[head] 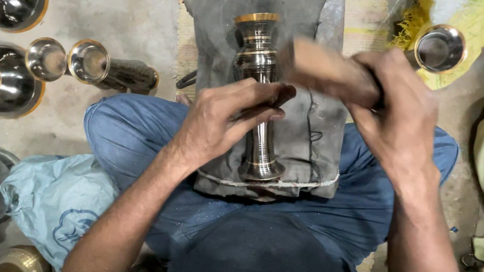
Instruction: The person uses a chisel and wooden mallet to engrave decorative patterns onto a silver-colored metal vessel. They repeatedly strike the chisel along the vessel's surface, rotating it to work on different sections.
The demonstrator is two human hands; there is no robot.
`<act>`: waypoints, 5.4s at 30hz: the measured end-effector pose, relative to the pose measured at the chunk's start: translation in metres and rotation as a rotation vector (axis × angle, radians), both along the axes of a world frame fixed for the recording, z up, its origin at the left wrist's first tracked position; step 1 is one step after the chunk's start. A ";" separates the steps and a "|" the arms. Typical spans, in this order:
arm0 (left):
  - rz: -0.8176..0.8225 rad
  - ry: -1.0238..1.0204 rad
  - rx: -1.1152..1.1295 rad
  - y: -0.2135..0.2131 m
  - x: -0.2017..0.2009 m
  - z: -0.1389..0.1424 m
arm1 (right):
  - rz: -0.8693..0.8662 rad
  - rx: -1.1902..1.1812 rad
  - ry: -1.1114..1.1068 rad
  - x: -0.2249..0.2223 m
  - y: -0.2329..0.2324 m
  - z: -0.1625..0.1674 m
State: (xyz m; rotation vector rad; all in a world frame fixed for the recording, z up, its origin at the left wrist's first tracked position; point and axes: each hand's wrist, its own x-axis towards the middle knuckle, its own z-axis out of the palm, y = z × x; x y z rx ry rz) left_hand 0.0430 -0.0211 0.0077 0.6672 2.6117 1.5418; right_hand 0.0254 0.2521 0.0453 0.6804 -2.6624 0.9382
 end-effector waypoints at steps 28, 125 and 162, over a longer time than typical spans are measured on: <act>0.514 0.079 0.343 0.034 0.041 -0.024 | 0.176 0.708 0.315 -0.035 -0.029 0.075; 0.665 0.400 0.051 0.095 0.050 -0.056 | 0.160 0.259 0.426 -0.040 0.067 0.021; 0.227 0.174 -0.199 0.096 0.006 0.011 | -0.004 -0.173 -0.160 -0.025 0.079 -0.049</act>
